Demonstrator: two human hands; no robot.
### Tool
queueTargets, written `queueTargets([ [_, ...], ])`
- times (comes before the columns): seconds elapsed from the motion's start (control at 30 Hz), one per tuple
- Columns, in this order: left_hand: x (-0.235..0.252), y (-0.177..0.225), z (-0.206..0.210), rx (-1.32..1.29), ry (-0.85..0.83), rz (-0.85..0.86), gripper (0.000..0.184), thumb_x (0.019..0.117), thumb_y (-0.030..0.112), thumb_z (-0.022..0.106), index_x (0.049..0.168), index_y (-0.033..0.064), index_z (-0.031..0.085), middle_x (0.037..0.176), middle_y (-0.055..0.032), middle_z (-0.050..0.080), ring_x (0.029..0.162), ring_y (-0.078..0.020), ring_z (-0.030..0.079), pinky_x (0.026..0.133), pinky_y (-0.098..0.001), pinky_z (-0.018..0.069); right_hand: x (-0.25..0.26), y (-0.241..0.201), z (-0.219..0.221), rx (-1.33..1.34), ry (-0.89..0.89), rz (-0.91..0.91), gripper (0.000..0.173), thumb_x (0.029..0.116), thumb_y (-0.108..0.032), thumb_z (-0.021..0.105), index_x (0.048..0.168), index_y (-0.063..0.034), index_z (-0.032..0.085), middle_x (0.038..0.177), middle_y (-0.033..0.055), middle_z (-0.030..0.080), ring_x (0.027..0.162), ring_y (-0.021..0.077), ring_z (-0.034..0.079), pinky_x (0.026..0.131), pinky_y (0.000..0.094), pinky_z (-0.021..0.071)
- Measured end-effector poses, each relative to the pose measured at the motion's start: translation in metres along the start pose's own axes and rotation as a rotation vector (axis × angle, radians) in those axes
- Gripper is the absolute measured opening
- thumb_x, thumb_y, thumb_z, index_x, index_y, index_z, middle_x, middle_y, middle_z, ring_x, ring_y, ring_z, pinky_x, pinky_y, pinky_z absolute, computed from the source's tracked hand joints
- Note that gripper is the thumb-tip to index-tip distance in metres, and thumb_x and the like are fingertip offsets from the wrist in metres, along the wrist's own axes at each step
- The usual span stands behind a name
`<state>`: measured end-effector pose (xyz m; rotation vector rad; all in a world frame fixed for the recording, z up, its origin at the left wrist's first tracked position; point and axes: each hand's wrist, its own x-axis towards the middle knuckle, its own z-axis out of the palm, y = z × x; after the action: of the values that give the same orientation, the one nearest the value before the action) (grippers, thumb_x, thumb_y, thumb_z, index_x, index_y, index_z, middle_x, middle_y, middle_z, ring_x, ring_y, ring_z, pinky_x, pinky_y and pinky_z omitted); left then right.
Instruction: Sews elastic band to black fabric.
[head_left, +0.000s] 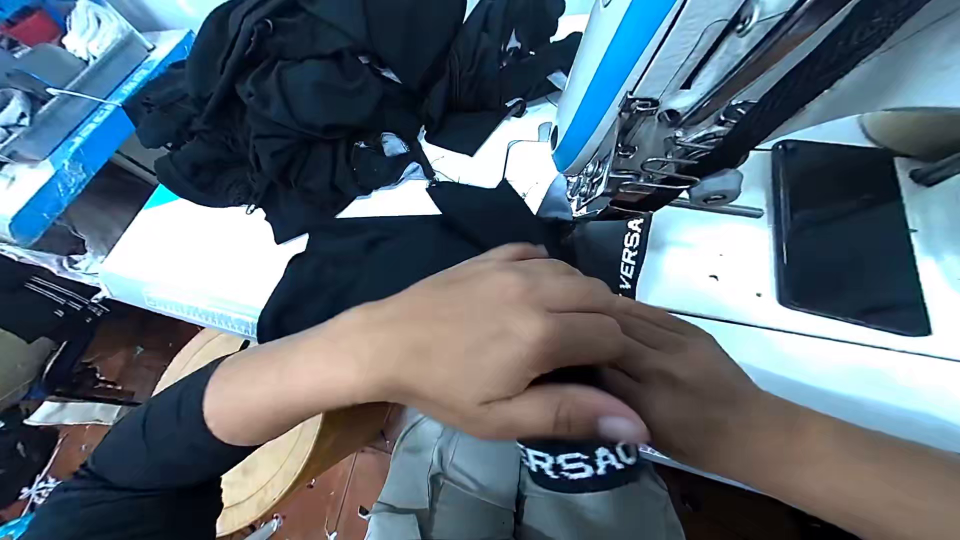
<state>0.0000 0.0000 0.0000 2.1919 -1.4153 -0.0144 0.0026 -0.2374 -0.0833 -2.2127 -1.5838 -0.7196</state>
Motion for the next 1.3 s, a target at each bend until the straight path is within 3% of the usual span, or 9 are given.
queueTargets([
  [0.03, -0.001, -0.012, 0.010, 0.120, -0.021, -0.036, 0.062, 0.1071, 0.052, 0.027, 0.107, 0.0105, 0.074, 0.120, -0.0034, 0.073, 0.135, -0.0254, 0.057, 0.120, -0.0621, 0.0297, -0.006, 0.001, -0.001, 0.003, -0.026, -0.013, 0.029, 0.0990, -0.010, 0.044, 0.089, -0.0080, 0.071, 0.103, 0.0095, 0.075, 0.113, 0.0248, 0.069, 0.108, 0.0398, 0.0484],
  [0.1, -0.008, -0.042, 0.024, 0.269, 0.005, -0.063, 0.066, 0.1077, 0.051, 0.025, 0.090, 0.0091, 0.073, 0.096, -0.0069, 0.075, 0.124, -0.0320, 0.065, 0.119, -0.0734, 0.0180, -0.018, 0.010, -0.003, 0.113, -0.088, -0.062, 0.029, 0.1006, -0.013, 0.044, 0.096, -0.0068, 0.071, 0.115, 0.0104, 0.076, 0.127, 0.0264, 0.064, 0.115, 0.0401, 0.0428],
  [0.17, -0.016, -0.061, 0.026, 0.350, 0.058, -0.052, 0.055, 0.1056, 0.040, 0.037, 0.073, 0.0076, 0.067, 0.075, -0.0084, 0.069, 0.100, -0.0309, 0.072, 0.116, -0.0661, 0.0314, -0.026, 0.024, -0.009, 0.267, -0.146, -0.100, 0.029, 0.0998, -0.019, 0.044, 0.102, -0.0097, 0.072, 0.122, 0.0047, 0.074, 0.134, 0.0213, 0.059, 0.118, 0.0376, 0.0404],
  [0.23, -0.018, -0.062, 0.031, 0.336, 0.102, -0.015, 0.040, 0.1003, 0.033, 0.046, 0.080, 0.0086, 0.069, 0.078, -0.0071, 0.067, 0.083, -0.0262, 0.068, 0.092, -0.0486, 0.0513, -0.031, 0.033, -0.015, 0.376, -0.202, -0.136, 0.032, 0.1032, -0.023, 0.040, 0.105, -0.0114, 0.070, 0.124, 0.0013, 0.073, 0.137, 0.0182, 0.055, 0.120, 0.0365, 0.0370],
  [0.3, -0.018, -0.053, 0.038, 0.323, 0.057, -0.032, 0.042, 0.1007, 0.034, 0.044, 0.119, 0.0129, 0.075, 0.123, -0.0062, 0.072, 0.094, -0.0226, 0.065, 0.081, -0.0406, 0.0486, -0.033, 0.037, -0.018, 0.429, -0.239, -0.158, 0.036, 0.1059, -0.023, 0.035, 0.106, -0.0106, 0.069, 0.125, 0.0024, 0.072, 0.137, 0.0183, 0.055, 0.119, 0.0354, 0.0365],
  [0.37, -0.020, -0.055, 0.042, 0.345, 0.029, -0.050, 0.047, 0.1016, 0.035, 0.040, 0.130, 0.0164, 0.073, 0.141, -0.0030, 0.065, 0.101, -0.0219, 0.062, 0.085, -0.0410, 0.0437, -0.033, 0.038, -0.021, 0.456, -0.256, -0.158, 0.033, 0.1049, -0.020, 0.036, 0.105, -0.0092, 0.068, 0.124, 0.0049, 0.073, 0.135, 0.0195, 0.057, 0.119, 0.0338, 0.0367],
  [1.17, 0.008, -0.143, 0.013, 0.477, 0.134, -0.035, 0.044, 0.1029, 0.032, 0.038, 0.106, 0.0145, 0.079, 0.122, -0.0038, 0.074, 0.120, -0.0289, 0.063, 0.107, -0.0567, 0.0363, 0.008, 0.078, -0.010, 0.339, -0.192, 0.087, 0.031, 0.0917, -0.015, 0.047, 0.099, -0.0087, 0.077, 0.113, 0.0021, 0.077, 0.123, 0.0156, 0.066, 0.112, 0.0346, 0.0482],
  [1.23, 0.007, -0.135, 0.009, 0.597, 0.202, -0.070, 0.041, 0.1039, 0.030, 0.040, 0.113, 0.0119, 0.076, 0.127, -0.0098, 0.070, 0.126, -0.0342, 0.059, 0.110, -0.0638, 0.0321, 0.011, 0.067, -0.008, 0.272, -0.158, 0.186, 0.032, 0.0900, -0.013, 0.048, 0.101, -0.0051, 0.076, 0.109, 0.0063, 0.077, 0.119, 0.0197, 0.069, 0.110, 0.0386, 0.0498],
  [1.3, 0.000, -0.090, 0.007, 0.569, 0.346, -0.057, 0.029, 0.1012, 0.017, 0.049, 0.108, 0.0054, 0.074, 0.109, -0.0146, 0.071, 0.108, -0.0328, 0.063, 0.096, -0.0529, 0.0408, 0.014, 0.061, -0.006, 0.280, -0.138, 0.261, 0.036, 0.0912, -0.015, 0.047, 0.108, -0.0059, 0.077, 0.110, 0.0060, 0.077, 0.120, 0.0206, 0.068, 0.111, 0.0417, 0.0487],
])
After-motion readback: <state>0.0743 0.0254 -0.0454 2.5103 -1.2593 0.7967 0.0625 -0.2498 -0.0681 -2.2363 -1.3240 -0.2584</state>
